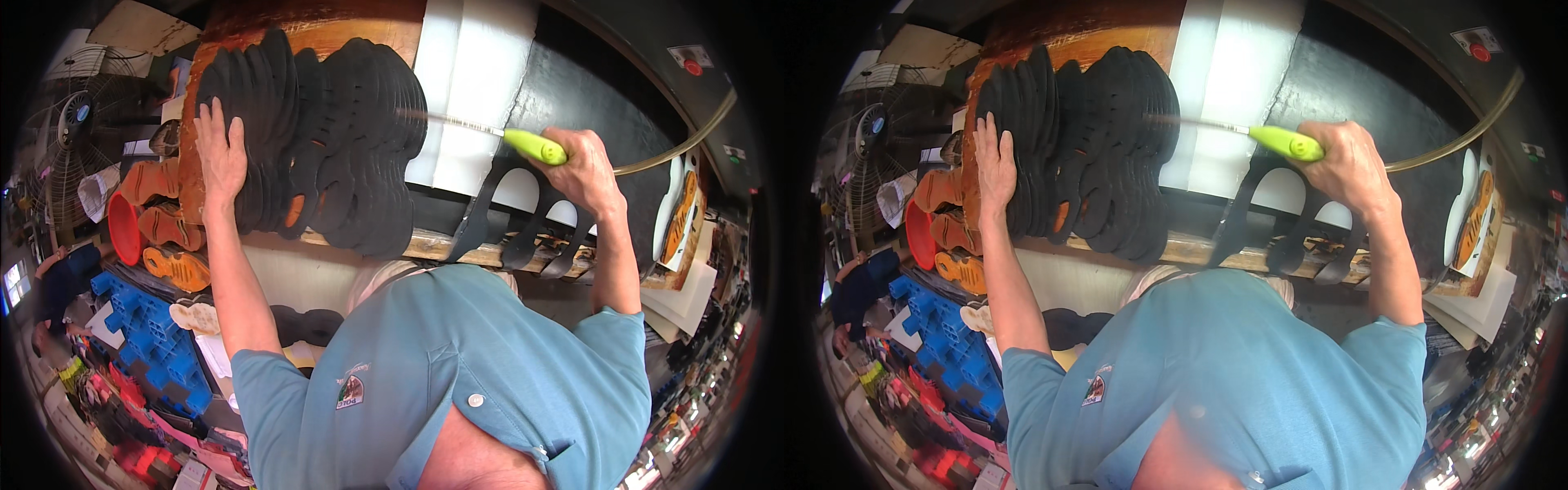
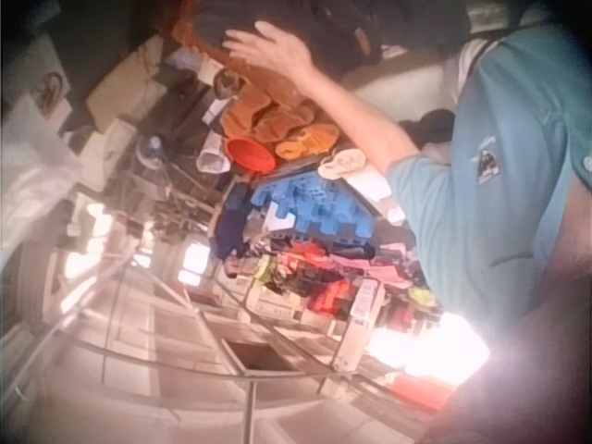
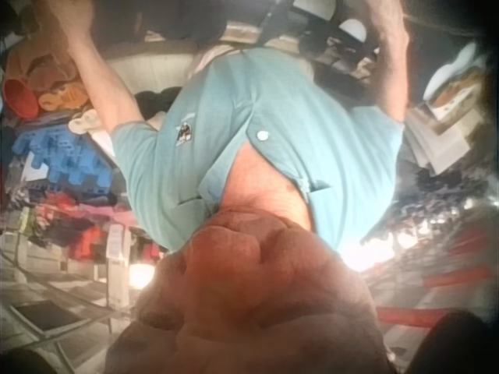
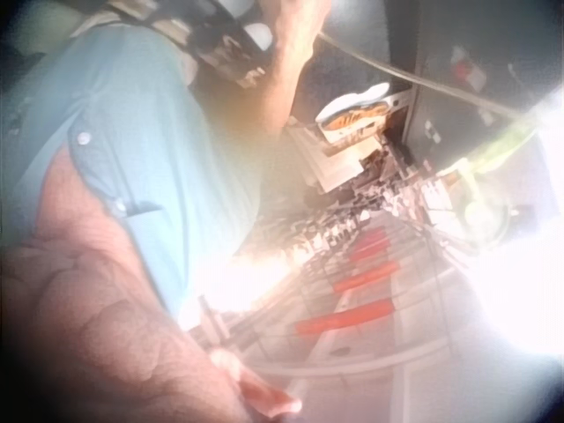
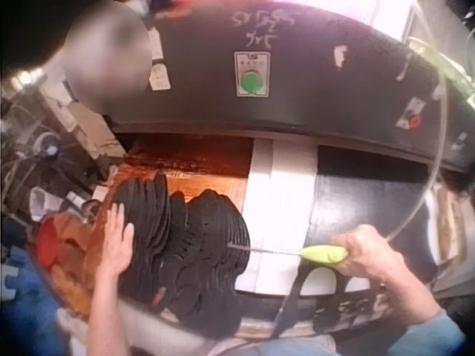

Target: The person uses a green-handled tool to separate a stack of black shoe insoles on a wooden workbench. They repeatedly apply the tool between the insoles, peel them apart, and stack the separated pieces. The process is repeated multiple times throughout the clip.

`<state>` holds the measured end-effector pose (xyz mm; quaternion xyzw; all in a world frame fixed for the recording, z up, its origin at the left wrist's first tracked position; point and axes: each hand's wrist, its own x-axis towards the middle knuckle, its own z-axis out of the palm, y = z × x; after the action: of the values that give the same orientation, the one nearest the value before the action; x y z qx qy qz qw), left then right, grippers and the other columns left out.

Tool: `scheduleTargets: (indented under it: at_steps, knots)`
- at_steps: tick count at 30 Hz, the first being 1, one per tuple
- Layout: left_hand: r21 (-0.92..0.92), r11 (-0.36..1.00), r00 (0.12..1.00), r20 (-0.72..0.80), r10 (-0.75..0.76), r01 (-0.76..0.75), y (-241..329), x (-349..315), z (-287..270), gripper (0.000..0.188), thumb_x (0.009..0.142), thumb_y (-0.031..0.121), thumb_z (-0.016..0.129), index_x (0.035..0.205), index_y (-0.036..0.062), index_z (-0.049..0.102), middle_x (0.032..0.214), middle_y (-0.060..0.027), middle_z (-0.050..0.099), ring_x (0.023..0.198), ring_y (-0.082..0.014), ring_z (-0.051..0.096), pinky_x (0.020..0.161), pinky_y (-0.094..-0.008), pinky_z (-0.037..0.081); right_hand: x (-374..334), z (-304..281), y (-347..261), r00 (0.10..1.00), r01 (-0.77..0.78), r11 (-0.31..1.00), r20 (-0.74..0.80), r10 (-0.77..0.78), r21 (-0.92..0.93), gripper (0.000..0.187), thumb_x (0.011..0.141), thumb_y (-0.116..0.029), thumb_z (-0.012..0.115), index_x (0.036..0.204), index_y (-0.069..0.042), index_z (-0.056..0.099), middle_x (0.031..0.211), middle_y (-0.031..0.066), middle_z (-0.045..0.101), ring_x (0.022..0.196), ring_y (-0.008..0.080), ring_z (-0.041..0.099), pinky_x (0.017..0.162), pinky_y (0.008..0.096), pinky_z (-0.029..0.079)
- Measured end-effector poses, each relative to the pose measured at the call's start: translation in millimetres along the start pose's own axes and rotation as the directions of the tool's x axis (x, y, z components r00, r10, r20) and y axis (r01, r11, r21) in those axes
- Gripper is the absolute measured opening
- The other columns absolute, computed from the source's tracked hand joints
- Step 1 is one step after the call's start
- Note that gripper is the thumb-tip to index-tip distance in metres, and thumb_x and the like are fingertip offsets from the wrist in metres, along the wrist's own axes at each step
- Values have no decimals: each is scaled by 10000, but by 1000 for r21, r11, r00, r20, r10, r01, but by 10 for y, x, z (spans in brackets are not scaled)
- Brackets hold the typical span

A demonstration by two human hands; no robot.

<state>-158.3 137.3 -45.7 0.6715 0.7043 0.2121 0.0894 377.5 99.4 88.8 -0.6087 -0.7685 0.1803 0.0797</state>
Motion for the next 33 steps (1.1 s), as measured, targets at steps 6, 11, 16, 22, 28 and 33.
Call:
scheduleTargets:
  at_steps: [6, 11, 16, 22, 28, 33]
  knots:
    - [-7, 1000, 1000, -2, 15, -15, -6, 8, -2, 739, 1157, 554, 465, 1747, 127, 339, 1811, -271, 225, 1675, -504, 167, 1343, -614, 161, -60, -38, 156, 979, 154, 984, 123, -164, 83, 186, 832, -79, 847, 830, -6, 675, 755, 196, 678, 699, 431, 662, 639, 462, 522]
    - [38, 999, 1000, 24, -12, 11, 18, 14, -8, 762, 1147, 567, 488, 1749, 127, 333, 1811, -267, 227, 1680, -498, 151, 1348, -607, 158, -57, -118, 217, 930, 229, 969, 271, -247, 97, 128, 835, -80, 838, 850, -31, 720, 771, 206, 704, 716, 425, 699, 666, 485, 550]
    - [9, 1000, 1000, -4, 0, 0, -8, 13, 7, 780, 1143, 584, 488, 1753, 127, 323, 1813, -265, 223, 1681, -497, 151, 1345, -624, 146, -66, -102, 194, 968, 153, 985, 187, -165, 76, 130, 786, 7, 773, 897, -43, 729, 788, 201, 723, 746, 432, 715, 680, 500, 564]
    - [-6, 1000, 1000, -19, 5, -5, -46, 9, 9, 770, 1145, 575, 492, 1752, 131, 326, 1811, -271, 226, 1675, -508, 162, 1342, -626, 154, -23, -38, 184, 991, 101, 991, 74, -108, 92, 145, 788, -17, 809, 915, -30, 740, 786, 205, 720, 741, 429, 717, 677, 496, 557]
    - [8, 1000, 1000, -22, 13, -13, -55, 4, 12, 778, 1142, 580, 493, 1753, 130, 322, 1809, -274, 226, 1674, -511, 161, 1340, -628, 155, -20, -22, 102, 987, 72, 994, 138, -83, 86, 124, 806, -72, 815, 859, -37, 709, 766, 188, 710, 741, 422, 709, 683, 499, 555]
    - [15, 1000, 1000, -14, 11, -11, -70, 13, 13, 790, 1139, 586, 494, 1753, 121, 320, 1808, -277, 229, 1673, -514, 159, 1337, -638, 147, -57, -231, 167, 984, 29, 988, 168, -55, 154, 154, 853, -116, 869, 870, -36, 738, 755, 180, 725, 702, 394, 725, 654, 448, 569]
